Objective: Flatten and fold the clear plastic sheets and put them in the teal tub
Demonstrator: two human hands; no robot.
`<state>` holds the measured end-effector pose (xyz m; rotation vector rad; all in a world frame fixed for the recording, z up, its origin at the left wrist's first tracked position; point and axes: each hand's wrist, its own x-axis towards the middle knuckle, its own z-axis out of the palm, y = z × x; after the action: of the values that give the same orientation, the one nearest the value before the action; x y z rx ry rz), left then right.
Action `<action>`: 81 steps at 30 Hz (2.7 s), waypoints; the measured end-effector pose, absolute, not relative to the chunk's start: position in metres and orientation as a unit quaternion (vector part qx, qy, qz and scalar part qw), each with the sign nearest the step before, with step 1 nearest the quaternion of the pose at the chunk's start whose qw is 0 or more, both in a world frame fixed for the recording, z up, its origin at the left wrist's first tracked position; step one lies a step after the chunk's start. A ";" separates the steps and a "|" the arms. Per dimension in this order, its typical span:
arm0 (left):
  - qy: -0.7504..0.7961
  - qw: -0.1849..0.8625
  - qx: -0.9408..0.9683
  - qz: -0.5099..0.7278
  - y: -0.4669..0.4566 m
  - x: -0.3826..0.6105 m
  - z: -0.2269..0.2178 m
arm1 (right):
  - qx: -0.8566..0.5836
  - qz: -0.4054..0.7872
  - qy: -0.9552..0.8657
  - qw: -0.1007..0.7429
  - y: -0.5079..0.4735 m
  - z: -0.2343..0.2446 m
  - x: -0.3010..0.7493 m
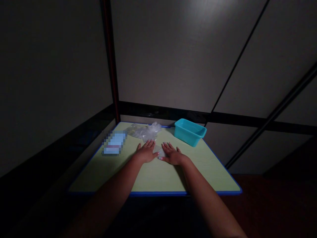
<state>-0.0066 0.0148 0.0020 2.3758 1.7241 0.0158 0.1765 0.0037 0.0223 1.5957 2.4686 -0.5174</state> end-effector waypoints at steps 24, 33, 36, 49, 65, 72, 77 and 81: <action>0.462 0.100 0.881 0.000 0.009 -0.002 -0.001 | 0.512 -0.240 0.811 -0.147 0.020 0.026 0.209; 0.499 0.092 0.861 -0.008 0.004 0.005 0.001 | 0.672 -0.254 0.685 -0.123 0.023 0.029 0.196; 0.505 0.089 0.859 0.007 0.004 0.005 -0.001 | 0.648 -0.339 0.672 -0.115 0.017 0.031 0.191; 0.510 0.095 0.855 0.008 0.003 0.003 0.002 | 0.648 -0.390 0.636 -0.150 0.014 0.031 0.183; 0.512 0.101 0.853 0.030 0.004 0.003 -0.001 | 0.614 -0.383 0.681 -0.112 0.013 0.029 0.184; 0.513 0.096 0.853 0.024 0.003 0.004 -0.001 | 0.622 -0.309 0.705 -0.141 0.018 0.022 0.183; 0.516 0.096 0.851 0.019 0.001 0.004 0.002 | 0.615 -0.212 0.737 -0.183 0.022 0.014 0.175; 0.521 0.105 0.846 0.038 0.005 0.004 0.003 | 0.602 -0.163 0.753 -0.208 0.020 0.016 0.174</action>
<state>0.0042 0.0052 0.0027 2.4946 1.5361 0.1133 0.1745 0.0205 0.0157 2.1921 2.7431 -0.5925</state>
